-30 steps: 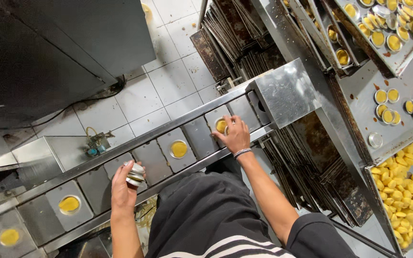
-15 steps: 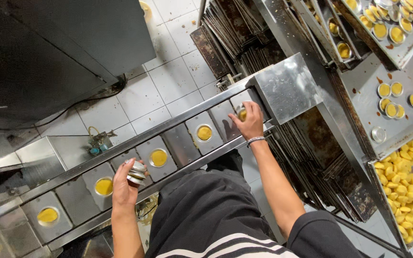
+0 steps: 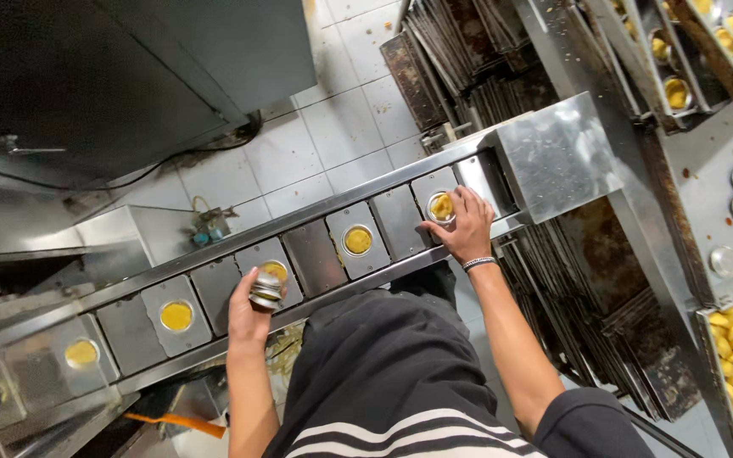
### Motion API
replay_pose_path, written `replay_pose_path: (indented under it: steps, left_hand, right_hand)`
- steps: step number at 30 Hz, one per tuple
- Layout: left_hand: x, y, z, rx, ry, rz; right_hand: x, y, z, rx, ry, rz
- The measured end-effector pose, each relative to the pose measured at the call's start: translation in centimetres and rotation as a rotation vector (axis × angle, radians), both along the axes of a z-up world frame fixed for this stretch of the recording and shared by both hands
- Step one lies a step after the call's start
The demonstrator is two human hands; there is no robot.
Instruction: The person places small yellow tarts into metal tins on a conveyor belt, then moves to a table to sort and stack the tins on large trays by hand.
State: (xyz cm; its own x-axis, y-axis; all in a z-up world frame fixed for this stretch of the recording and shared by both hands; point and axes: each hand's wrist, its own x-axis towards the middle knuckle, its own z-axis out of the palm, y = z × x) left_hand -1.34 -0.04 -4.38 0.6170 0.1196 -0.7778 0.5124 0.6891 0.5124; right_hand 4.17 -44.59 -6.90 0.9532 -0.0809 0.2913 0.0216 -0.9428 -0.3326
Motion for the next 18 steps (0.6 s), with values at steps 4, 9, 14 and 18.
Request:
replay_pose_path:
  steps: [4, 9, 14, 18]
  left_hand:
    - [-0.6, 2.1, -1.5, 0.106, 0.056, 0.208]
    - [-1.8, 3.7, -2.0, 0.254, 0.044, 0.257]
    - [-2.3, 4.8, -1.4, 0.138, 0.035, 0.251]
    - [-1.3, 4.1, -1.2, -0.009, -0.032, 0.186]
  right_hand:
    - [0.2, 1.2, -0.1, 0.006, 0.087, 0.079]
    - [0.2, 2.1, -0.3, 0.006, 0.094, 0.155]
    - [0.4, 3.3, -0.5, -0.034, 0.048, 0.214]
    - [0.0, 5.2, -0.5, -0.089, 0.011, 0.265]
